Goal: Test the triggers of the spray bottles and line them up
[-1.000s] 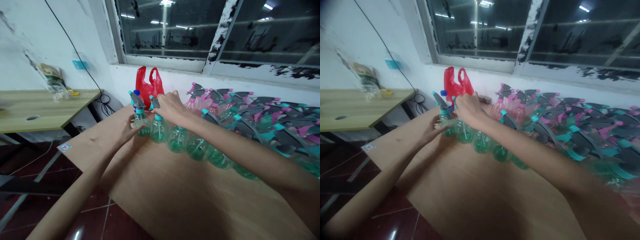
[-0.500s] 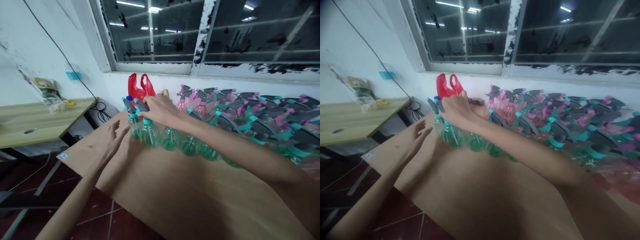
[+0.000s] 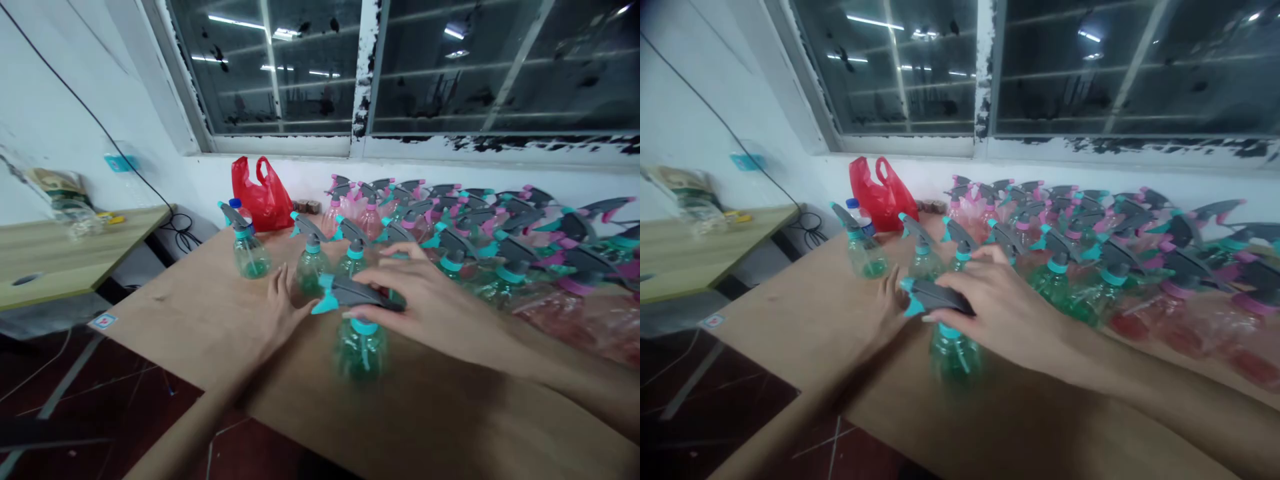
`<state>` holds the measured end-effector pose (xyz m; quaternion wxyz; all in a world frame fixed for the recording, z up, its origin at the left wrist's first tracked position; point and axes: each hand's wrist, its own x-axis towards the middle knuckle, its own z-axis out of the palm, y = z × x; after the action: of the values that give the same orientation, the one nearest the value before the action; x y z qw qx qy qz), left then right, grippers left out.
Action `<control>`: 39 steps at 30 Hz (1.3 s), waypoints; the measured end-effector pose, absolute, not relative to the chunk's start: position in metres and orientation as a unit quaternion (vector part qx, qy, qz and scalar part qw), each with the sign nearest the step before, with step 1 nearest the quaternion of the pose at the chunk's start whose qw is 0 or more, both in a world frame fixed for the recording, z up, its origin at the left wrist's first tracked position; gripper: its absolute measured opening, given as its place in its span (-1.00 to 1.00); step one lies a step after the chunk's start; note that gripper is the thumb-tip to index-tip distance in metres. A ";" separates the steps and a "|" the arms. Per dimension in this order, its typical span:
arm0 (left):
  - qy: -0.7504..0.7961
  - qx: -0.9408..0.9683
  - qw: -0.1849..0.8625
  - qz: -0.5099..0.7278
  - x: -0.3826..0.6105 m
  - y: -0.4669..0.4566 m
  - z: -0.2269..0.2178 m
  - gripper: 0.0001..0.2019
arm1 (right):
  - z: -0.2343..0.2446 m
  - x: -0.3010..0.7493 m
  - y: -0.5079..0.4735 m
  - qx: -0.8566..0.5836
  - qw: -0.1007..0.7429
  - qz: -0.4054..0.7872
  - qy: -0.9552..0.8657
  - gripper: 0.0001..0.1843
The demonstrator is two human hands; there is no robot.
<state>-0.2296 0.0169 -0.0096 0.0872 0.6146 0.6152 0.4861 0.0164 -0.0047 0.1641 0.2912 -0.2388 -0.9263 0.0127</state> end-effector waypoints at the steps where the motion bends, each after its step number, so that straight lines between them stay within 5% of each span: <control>1: 0.615 0.626 0.069 0.474 -0.224 0.022 -0.008 -0.14 | 0.158 0.030 -0.005 -0.252 0.288 0.012 -0.924 -0.74; 9: 0.652 0.634 0.001 0.416 -0.184 0.042 -0.010 0.34 | 0.131 0.089 0.027 -0.316 0.317 0.002 -0.894 -0.67; 22: 0.675 0.634 -0.031 0.377 -0.175 0.064 -0.006 0.36 | 0.121 0.098 0.061 -0.322 0.342 0.011 -0.883 -0.73; 32: 0.597 0.699 -0.074 0.386 -0.163 0.008 0.019 0.13 | 0.126 0.146 0.014 -0.387 0.361 0.024 -0.848 -0.80; 39: 0.471 0.824 0.172 0.265 -0.084 -0.038 0.030 -0.35 | 0.119 0.185 -0.020 -0.446 0.352 0.027 -0.822 -0.75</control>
<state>-0.0844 -0.0376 0.0301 0.1724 0.8236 0.4706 0.2655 0.1853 -0.0204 0.1188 0.3519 -0.4463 -0.8223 0.0273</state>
